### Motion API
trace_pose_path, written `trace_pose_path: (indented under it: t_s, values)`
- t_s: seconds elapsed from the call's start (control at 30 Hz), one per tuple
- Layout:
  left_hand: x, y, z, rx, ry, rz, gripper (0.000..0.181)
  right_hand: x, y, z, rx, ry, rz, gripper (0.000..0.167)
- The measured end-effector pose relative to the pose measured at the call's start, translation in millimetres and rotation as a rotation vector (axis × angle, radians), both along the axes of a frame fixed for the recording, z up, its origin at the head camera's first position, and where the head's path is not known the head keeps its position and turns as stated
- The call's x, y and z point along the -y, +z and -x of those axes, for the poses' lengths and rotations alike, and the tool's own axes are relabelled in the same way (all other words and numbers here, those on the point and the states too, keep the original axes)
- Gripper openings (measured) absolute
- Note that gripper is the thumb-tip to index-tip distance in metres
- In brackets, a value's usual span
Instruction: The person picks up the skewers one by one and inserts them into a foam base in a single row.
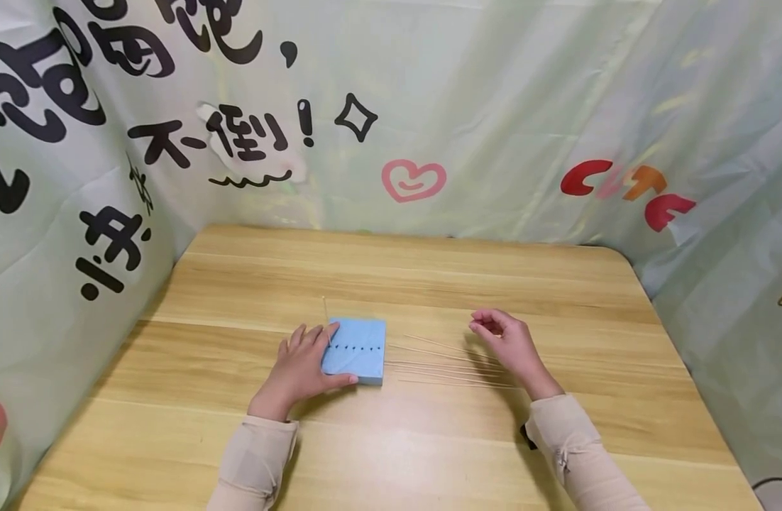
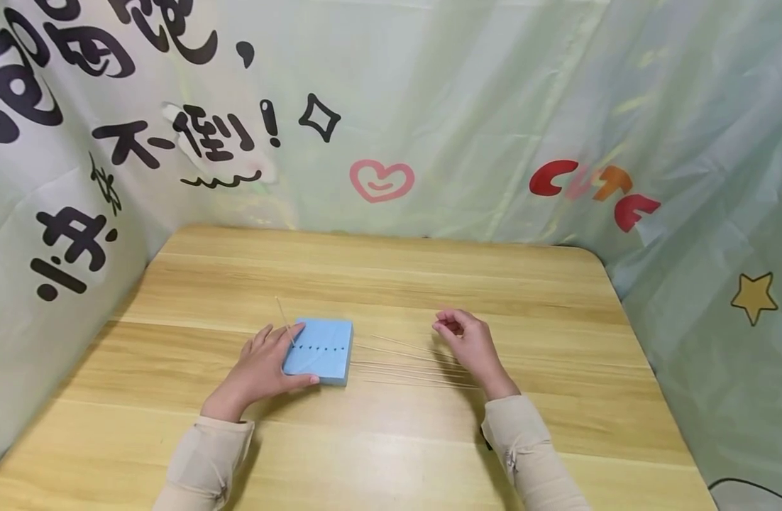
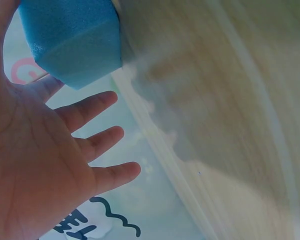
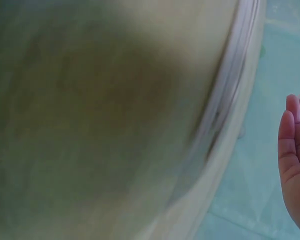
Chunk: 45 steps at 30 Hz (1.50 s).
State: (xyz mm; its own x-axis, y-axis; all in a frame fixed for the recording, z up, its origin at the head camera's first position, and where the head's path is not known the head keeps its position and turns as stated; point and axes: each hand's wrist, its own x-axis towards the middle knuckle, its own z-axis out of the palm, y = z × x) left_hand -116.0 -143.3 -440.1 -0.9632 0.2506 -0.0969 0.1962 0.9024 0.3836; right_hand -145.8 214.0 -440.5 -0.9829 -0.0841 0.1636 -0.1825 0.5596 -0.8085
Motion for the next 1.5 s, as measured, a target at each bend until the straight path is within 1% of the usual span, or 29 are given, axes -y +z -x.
trace_pose_path:
  t_s: [0.13,0.3,0.4,0.47,0.6,0.7,0.8,0.93,1.07,1.23,1.33,1.43,1.5]
  values:
    - [0.0,2.1,0.4,0.000,0.003,-0.004,0.104,-4,-3.7,4.6,0.019,0.047,-0.053,0.018]
    - [0.9,1.3,2.0,-0.011,0.002,-0.001,0.104,-9,-6.0,9.0,0.100,0.112,-0.164,0.017]
    - [0.8,0.9,2.8,-0.014,0.002,-0.003,0.104,-9,-5.1,10.2,0.144,0.128,-0.183,0.014]
    - [0.5,1.0,3.1,-0.014,0.002,-0.006,0.104,-8,-5.8,11.0,0.158,0.140,-0.192,0.010]
    - [0.1,1.0,3.0,-0.010,0.001,-0.006,0.104,-7,-9.1,12.2,0.135,0.192,-0.248,0.005]
    - [0.1,0.5,2.6,-0.010,0.000,-0.005,0.103,-6,-11.9,13.2,0.103,0.238,-0.294,0.007]
    - [0.3,0.2,2.2,-0.013,0.000,-0.006,0.103,-3,-13.7,14.1,0.081,0.260,-0.322,0.010]
    - [0.8,0.1,2.3,-0.017,0.000,-0.006,0.104,0,-14.8,14.8,0.079,0.258,-0.353,0.012]
    - [0.6,0.9,1.7,-0.010,0.002,-0.008,0.104,1,-15.1,14.1,0.098,0.237,-0.367,0.012]
    - [0.4,1.4,0.5,-0.001,0.003,-0.010,0.104,2,-16.9,12.1,0.116,0.238,-0.368,0.012]
    - [0.3,0.9,0.2,0.002,0.004,-0.010,0.104,2,-18.2,11.0,0.103,0.246,-0.372,0.013]
    - [0.1,0.3,0.0,0.006,0.006,-0.010,0.104,2,-18.3,9.9,0.103,0.239,-0.373,0.013]
    - [0.1,-0.1,-0.1,0.009,0.007,-0.010,0.105,1,-17.3,9.0,0.122,0.225,-0.359,0.013]
